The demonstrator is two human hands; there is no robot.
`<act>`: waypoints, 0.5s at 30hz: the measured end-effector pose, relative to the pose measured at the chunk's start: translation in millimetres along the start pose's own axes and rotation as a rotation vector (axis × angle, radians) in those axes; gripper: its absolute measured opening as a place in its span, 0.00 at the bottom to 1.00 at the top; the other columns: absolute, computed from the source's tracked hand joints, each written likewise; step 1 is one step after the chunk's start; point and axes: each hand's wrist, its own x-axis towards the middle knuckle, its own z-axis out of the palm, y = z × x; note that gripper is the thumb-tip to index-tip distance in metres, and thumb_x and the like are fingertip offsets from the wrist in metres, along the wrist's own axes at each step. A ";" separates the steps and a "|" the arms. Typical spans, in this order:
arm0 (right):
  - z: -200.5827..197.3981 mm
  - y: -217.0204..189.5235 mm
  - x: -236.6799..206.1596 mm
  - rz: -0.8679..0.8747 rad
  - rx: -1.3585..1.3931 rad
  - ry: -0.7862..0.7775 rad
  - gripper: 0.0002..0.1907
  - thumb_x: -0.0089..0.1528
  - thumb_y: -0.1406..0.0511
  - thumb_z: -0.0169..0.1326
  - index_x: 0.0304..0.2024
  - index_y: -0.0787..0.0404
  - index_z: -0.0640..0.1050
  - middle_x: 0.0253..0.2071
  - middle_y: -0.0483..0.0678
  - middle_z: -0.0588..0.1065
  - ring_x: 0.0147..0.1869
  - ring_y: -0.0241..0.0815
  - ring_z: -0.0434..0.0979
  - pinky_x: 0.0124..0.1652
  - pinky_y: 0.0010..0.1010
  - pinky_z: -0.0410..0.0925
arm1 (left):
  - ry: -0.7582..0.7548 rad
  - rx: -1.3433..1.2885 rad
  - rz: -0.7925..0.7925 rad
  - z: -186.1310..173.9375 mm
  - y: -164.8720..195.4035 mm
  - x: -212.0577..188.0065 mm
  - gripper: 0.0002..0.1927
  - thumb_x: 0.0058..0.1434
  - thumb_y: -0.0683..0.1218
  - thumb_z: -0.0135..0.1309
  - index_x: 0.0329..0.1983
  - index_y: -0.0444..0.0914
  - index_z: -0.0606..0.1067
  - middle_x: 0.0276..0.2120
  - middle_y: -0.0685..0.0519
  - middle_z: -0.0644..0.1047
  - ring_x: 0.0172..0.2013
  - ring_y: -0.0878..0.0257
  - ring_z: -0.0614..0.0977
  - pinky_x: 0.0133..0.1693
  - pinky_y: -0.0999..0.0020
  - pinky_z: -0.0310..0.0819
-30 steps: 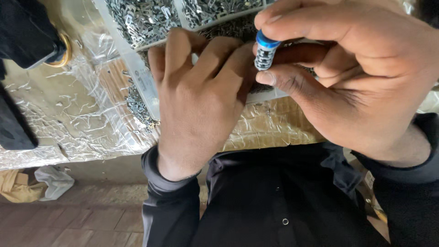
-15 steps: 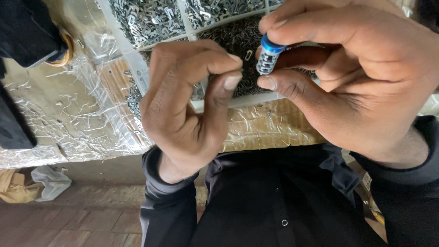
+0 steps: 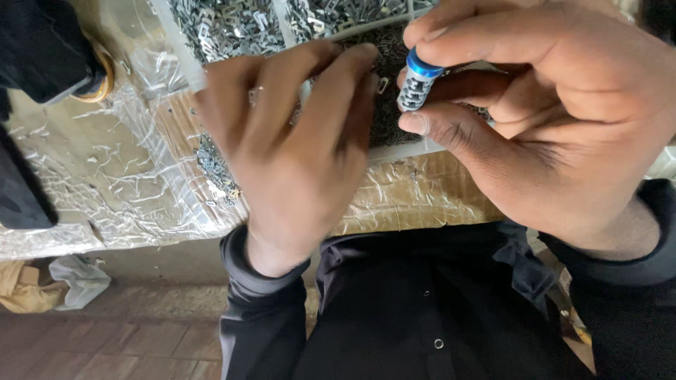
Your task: The person sits at a workbench and assembles small cylindrical lock components by hand. They pick tiny metal pins and clips from a compartment box, insert them one at a time into a blue-capped cylinder held in the other hand, and place finished cylinders onto a large pile of completed parts.
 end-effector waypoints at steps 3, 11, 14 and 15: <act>4.5 -4.7 -1.2 0.071 0.087 0.030 0.18 0.64 0.82 0.59 0.53 0.83 0.68 0.56 0.72 0.72 0.52 0.54 0.83 0.51 0.33 0.81 | -0.049 0.055 0.006 3.8 -2.6 -6.0 0.09 0.62 0.44 0.70 0.37 0.38 0.80 0.36 0.53 0.80 0.39 0.52 0.74 0.43 0.55 0.62; 0.1 2.8 -4.0 -0.026 0.008 -0.014 0.19 0.61 0.80 0.63 0.49 0.82 0.69 0.53 0.72 0.73 0.40 0.43 0.84 0.38 0.25 0.77 | 0.044 -0.562 -0.131 3.2 -6.0 -17.8 0.06 0.71 0.43 0.62 0.47 0.36 0.80 0.42 0.53 0.83 0.43 0.65 0.81 0.45 0.73 0.75; 0.3 8.4 -6.3 -0.068 0.008 -0.029 0.17 0.59 0.79 0.63 0.47 0.81 0.71 0.52 0.72 0.74 0.33 0.37 0.82 0.30 0.20 0.71 | 0.039 -0.502 -0.115 1.2 -3.9 -20.6 0.07 0.70 0.44 0.64 0.47 0.36 0.80 0.41 0.53 0.83 0.42 0.66 0.80 0.44 0.73 0.73; 0.2 9.7 -6.8 -0.077 -0.001 -0.032 0.17 0.58 0.79 0.62 0.46 0.80 0.72 0.51 0.72 0.74 0.31 0.35 0.80 0.29 0.19 0.70 | 0.039 -0.489 -0.107 1.0 -3.6 -21.0 0.07 0.70 0.43 0.64 0.46 0.36 0.80 0.42 0.52 0.83 0.42 0.66 0.80 0.44 0.73 0.73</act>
